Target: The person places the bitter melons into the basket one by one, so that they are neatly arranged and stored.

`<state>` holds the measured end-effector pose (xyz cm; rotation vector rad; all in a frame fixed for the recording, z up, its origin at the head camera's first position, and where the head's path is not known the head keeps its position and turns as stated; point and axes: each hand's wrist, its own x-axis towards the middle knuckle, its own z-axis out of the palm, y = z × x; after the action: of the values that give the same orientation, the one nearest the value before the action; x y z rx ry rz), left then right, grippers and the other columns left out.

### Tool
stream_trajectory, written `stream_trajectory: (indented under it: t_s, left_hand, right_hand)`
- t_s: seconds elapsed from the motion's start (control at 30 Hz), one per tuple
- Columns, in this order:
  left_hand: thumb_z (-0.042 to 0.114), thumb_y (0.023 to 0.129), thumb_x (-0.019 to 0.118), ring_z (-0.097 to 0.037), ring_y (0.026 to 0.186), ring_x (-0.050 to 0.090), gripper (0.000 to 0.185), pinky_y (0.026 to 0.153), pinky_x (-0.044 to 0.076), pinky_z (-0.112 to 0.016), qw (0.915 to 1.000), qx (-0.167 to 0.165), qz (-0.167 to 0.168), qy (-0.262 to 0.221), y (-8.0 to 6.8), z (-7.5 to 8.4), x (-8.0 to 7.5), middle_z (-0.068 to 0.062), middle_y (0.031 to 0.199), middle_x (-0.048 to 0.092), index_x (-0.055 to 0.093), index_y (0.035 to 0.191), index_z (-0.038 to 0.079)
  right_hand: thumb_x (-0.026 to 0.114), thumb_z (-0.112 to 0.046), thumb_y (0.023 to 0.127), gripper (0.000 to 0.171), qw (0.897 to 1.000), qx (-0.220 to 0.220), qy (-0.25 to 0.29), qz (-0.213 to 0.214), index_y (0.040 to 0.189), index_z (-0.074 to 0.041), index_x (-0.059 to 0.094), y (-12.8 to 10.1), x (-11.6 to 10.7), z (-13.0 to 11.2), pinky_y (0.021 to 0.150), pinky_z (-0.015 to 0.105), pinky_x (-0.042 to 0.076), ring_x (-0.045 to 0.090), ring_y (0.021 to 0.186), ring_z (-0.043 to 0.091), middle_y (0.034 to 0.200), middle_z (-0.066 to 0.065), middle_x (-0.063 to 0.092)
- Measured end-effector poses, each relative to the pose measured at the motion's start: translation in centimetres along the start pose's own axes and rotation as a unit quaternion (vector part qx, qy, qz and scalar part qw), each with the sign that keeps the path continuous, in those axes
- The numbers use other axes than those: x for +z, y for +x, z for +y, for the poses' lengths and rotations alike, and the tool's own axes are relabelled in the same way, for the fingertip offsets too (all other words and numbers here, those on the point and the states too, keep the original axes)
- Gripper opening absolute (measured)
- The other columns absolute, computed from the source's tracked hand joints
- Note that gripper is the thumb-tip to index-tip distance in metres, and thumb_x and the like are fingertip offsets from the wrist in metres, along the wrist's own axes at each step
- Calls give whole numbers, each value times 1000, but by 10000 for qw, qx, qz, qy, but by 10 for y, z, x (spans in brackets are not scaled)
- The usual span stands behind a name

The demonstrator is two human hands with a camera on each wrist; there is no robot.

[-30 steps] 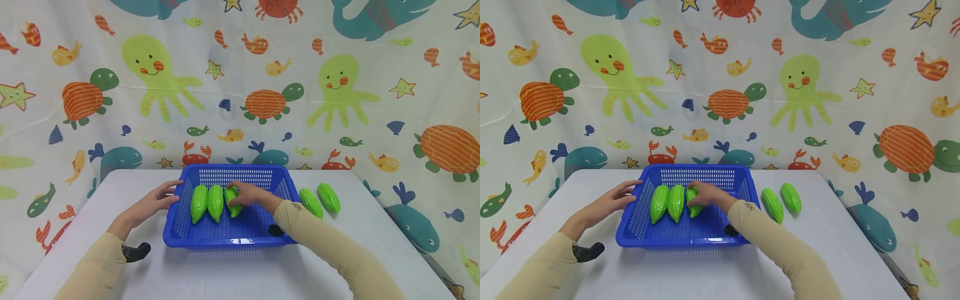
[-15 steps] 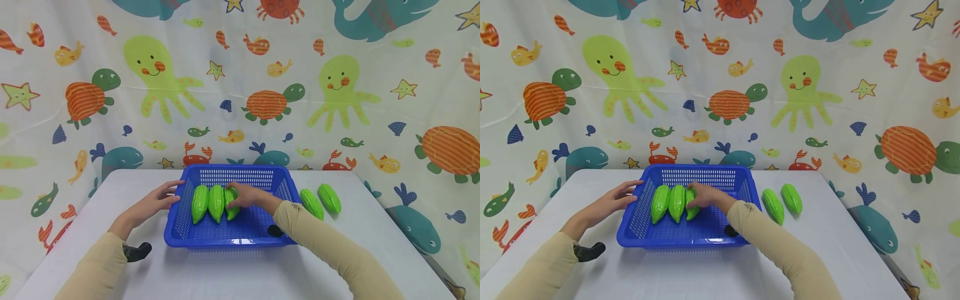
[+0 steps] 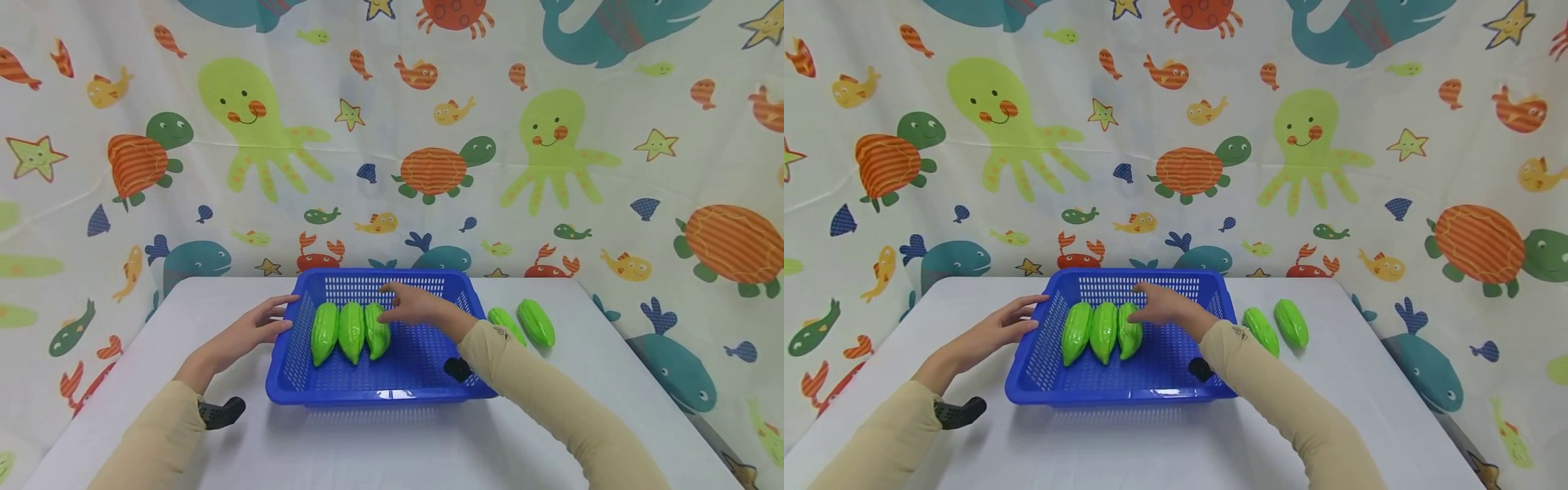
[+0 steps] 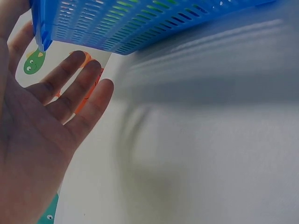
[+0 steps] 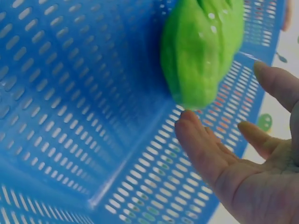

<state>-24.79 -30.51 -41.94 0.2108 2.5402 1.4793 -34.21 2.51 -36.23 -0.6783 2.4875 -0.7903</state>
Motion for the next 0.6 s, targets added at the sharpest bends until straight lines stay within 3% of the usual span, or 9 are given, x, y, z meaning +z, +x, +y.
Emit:
stream_trajectory:
  t_s: [0.17, 0.4, 0.6]
  left_hand:
    - [44, 98, 55, -48, 129, 45, 66, 98, 46, -57, 10000, -12, 31, 39, 0, 0, 0, -26, 152, 30, 24, 154, 29]
    - [44, 98, 54, -47, 128, 45, 65, 97, 47, -57, 10000, -3, 11, 41, -1, 0, 1, -27, 152, 30, 24, 154, 28]
    - [44, 98, 54, -47, 127, 46, 66, 96, 47, -57, 10000, 11, 15, 43, -1, 1, 1, -27, 151, 30, 24, 154, 27]
  right_hand:
    - [71, -29, 89, 59, 9994, -123, -118, 293, 140, -10, 49, -8, -11, -3, 91, 44, 52, 57, 113, 30, 127, 17, 58]
    - [70, -33, 90, 58, 9977, -265, 187, 590, 140, -10, 48, -24, -34, -3, 97, 47, 49, 53, 121, 31, 135, 16, 55]
    - [66, -34, 93, 57, 9933, -235, 516, 1004, 141, -12, 46, -41, -63, 12, 101, 51, 45, 51, 125, 33, 138, 17, 53]
